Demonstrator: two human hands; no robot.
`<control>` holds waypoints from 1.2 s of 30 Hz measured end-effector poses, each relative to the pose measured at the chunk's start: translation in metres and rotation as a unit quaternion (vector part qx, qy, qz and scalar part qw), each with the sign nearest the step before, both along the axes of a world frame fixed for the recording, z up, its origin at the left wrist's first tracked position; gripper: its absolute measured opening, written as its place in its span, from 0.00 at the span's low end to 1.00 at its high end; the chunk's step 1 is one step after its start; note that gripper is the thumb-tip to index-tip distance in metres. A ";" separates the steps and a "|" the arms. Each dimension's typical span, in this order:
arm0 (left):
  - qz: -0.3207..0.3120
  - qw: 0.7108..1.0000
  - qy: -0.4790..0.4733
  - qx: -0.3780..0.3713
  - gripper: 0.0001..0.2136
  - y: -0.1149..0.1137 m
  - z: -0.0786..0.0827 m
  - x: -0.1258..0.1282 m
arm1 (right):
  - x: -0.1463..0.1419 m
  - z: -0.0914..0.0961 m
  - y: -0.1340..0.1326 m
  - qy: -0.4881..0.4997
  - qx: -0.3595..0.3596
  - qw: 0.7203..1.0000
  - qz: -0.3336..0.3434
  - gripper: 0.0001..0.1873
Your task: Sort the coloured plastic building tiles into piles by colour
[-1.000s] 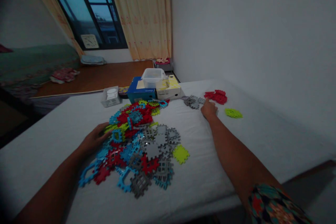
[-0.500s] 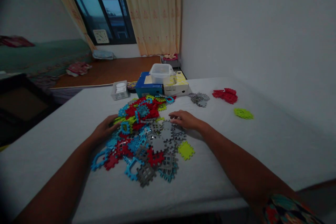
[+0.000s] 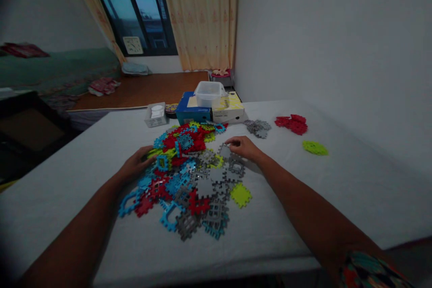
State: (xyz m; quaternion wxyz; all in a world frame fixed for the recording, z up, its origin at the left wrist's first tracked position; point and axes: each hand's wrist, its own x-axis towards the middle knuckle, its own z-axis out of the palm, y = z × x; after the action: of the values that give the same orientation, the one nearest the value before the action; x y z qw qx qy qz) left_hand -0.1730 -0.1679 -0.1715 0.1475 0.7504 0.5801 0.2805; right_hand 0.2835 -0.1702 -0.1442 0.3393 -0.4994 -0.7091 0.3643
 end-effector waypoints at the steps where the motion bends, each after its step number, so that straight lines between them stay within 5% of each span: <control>1: 0.002 1.000 -0.001 0.000 0.37 0.000 0.000 0.000 | 0.003 0.001 0.001 0.012 -0.002 1.000 -0.016 0.19; 5: 0.004 1.000 -0.004 0.002 0.37 0.001 -0.001 -0.001 | 0.015 0.004 0.006 0.096 -0.022 0.995 -0.032 0.19; 9: -0.004 1.000 -0.007 -0.001 0.38 0.000 -0.001 0.000 | 0.016 0.005 0.006 0.160 -0.016 0.987 0.023 0.17; 19: -0.007 1.000 -0.001 -0.005 0.40 -0.002 0.004 0.002 | 0.002 0.003 0.000 0.137 0.044 0.989 0.032 0.12; 24: 0.001 1.000 -0.008 -0.011 0.38 -0.002 0.003 0.002 | 0.024 -0.007 0.020 0.122 0.114 0.979 -0.116 0.16; 30: -0.004 1.000 0.000 -0.008 0.38 0.000 0.002 0.001 | 0.085 -0.022 0.045 -0.025 0.267 0.895 -0.358 0.14; 36: -0.003 1.000 0.010 -0.003 0.37 -0.001 0.005 0.001 | 0.102 -0.038 0.052 -0.156 0.270 0.890 -0.333 0.17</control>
State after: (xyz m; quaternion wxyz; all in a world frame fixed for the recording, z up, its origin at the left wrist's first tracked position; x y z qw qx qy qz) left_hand -0.1716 -0.1685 -0.1668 0.1446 0.7548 0.5797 0.2707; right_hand 0.3856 -0.1187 -0.1819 0.4476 -0.6459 -0.6156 -0.0585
